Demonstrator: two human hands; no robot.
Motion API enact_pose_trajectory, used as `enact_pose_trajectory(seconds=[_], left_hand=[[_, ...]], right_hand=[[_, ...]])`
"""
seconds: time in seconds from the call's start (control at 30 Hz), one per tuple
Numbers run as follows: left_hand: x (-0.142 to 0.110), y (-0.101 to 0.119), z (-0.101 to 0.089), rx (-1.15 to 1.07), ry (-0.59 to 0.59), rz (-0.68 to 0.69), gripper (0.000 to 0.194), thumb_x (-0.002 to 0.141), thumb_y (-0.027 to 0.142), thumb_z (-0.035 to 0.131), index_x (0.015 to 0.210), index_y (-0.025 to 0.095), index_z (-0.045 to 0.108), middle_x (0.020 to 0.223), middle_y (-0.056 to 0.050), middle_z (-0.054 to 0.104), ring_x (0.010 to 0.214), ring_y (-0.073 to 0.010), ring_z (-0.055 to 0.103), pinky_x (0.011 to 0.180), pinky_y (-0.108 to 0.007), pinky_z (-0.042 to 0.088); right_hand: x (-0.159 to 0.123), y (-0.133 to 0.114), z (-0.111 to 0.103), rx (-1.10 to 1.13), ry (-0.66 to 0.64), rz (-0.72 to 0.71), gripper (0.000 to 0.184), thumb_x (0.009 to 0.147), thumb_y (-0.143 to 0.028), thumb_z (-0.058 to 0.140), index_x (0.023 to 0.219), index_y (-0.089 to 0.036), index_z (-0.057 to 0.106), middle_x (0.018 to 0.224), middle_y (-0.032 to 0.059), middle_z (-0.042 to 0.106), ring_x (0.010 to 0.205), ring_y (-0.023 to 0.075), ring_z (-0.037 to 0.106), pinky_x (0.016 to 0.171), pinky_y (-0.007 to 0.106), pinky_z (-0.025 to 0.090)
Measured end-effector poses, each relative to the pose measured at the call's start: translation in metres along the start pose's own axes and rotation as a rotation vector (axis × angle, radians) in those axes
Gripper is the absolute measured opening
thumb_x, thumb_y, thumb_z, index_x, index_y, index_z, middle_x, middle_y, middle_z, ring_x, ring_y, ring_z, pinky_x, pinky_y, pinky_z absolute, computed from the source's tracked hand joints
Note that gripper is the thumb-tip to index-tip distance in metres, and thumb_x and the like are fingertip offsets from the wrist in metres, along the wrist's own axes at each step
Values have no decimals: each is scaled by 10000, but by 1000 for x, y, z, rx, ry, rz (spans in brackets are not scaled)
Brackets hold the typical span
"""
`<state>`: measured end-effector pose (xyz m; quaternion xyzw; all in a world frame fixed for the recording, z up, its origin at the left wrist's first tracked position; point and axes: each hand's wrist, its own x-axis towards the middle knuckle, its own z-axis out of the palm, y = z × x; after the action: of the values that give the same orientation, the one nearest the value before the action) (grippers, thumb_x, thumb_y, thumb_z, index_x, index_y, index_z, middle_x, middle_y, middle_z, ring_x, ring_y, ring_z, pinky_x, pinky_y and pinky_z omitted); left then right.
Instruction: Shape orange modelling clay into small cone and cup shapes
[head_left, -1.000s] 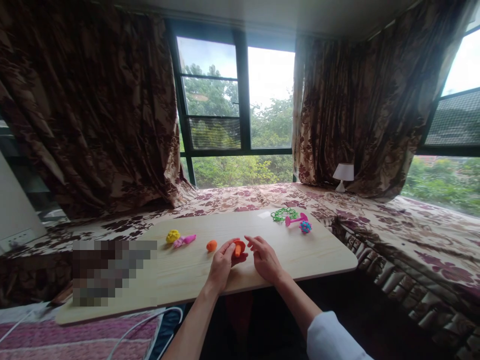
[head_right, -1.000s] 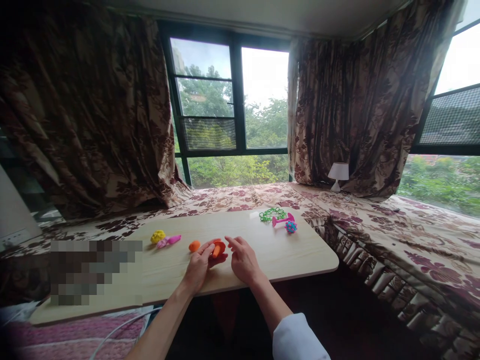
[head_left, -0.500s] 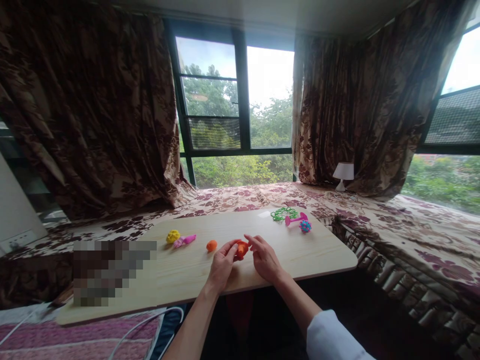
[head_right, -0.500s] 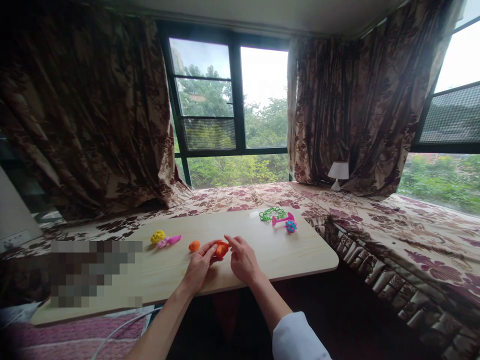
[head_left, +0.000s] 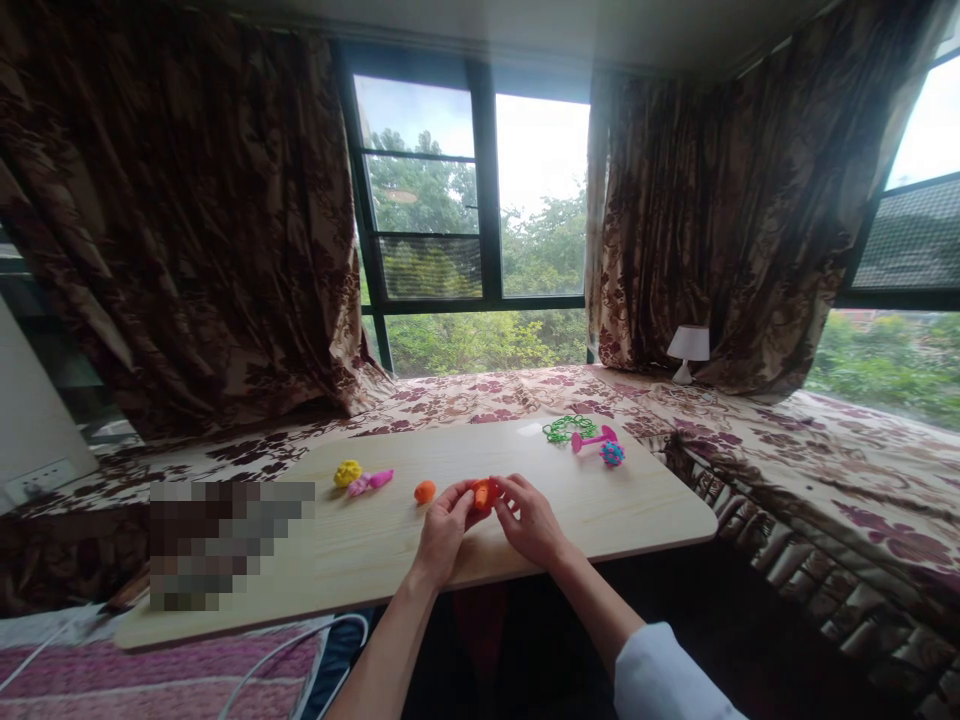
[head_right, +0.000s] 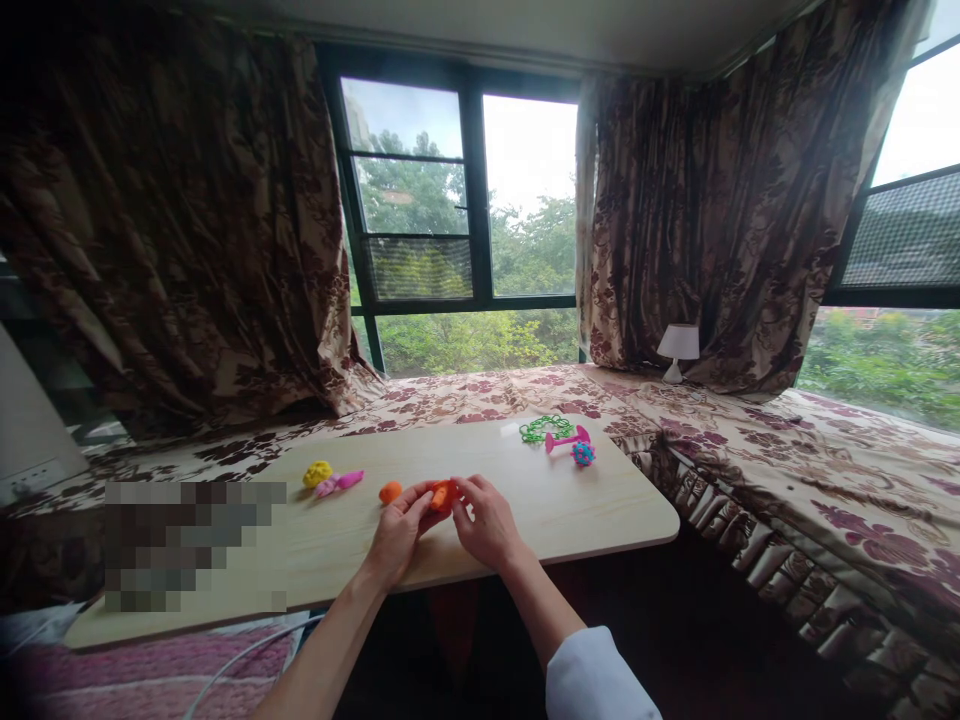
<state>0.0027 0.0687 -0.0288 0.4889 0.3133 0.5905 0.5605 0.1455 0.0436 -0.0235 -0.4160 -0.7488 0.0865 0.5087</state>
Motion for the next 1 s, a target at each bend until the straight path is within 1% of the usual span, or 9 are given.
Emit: enact_pose_trajectory(seconds=[0.2,0.47,0.63,0.8,0.93,1.0], left_hand=[[-2,4,3,3,-45,4,340,710,344,582,969,129,628,900,-74,661,807,-181,615,728,-314,515],[-2,3,3,24,-36,-1,351,696,362,594,948,120,634,841,-61,662,751,-167,620,706,-307,520],[-3,4,4,33,-33,-4,355,694,367,595,940,114,633,832,-68,663,746,-171,623,699,-317,522],[-4,6,6,41,-37,-10,350,683,368,605,925,119,643,799,-61,669,738,-170,626,702,-316,521],[-4,5,7,48,-29,-16,313,677,351,612,894,127,648,808,-50,670,740,-157,624,710,-304,519],[-4,5,7,51,-31,-21,296,678,332,616,887,123,646,804,-48,666,745,-157,622,711,-301,519]], right_hand=[[0,-1,-1,2,-3,-15,394,785,-121,457,1158,-245,494,936,33,538,742,124,544,641,237,474],[0,1,-3,-17,8,-49,392,794,-93,430,1129,-265,540,894,28,544,814,142,529,704,250,458],[0,3,-2,-3,12,-19,478,782,-60,407,1215,-256,461,909,26,539,774,130,526,689,238,451],[0,2,-3,-17,-9,-51,497,750,-12,393,1150,-273,530,902,21,539,806,135,524,743,248,433],[0,0,-4,-35,-10,-51,551,726,12,388,1186,-271,498,903,20,540,803,133,524,747,243,433],[0,0,-5,-41,-27,-58,552,727,20,380,1170,-282,513,889,16,541,800,128,526,749,240,432]])
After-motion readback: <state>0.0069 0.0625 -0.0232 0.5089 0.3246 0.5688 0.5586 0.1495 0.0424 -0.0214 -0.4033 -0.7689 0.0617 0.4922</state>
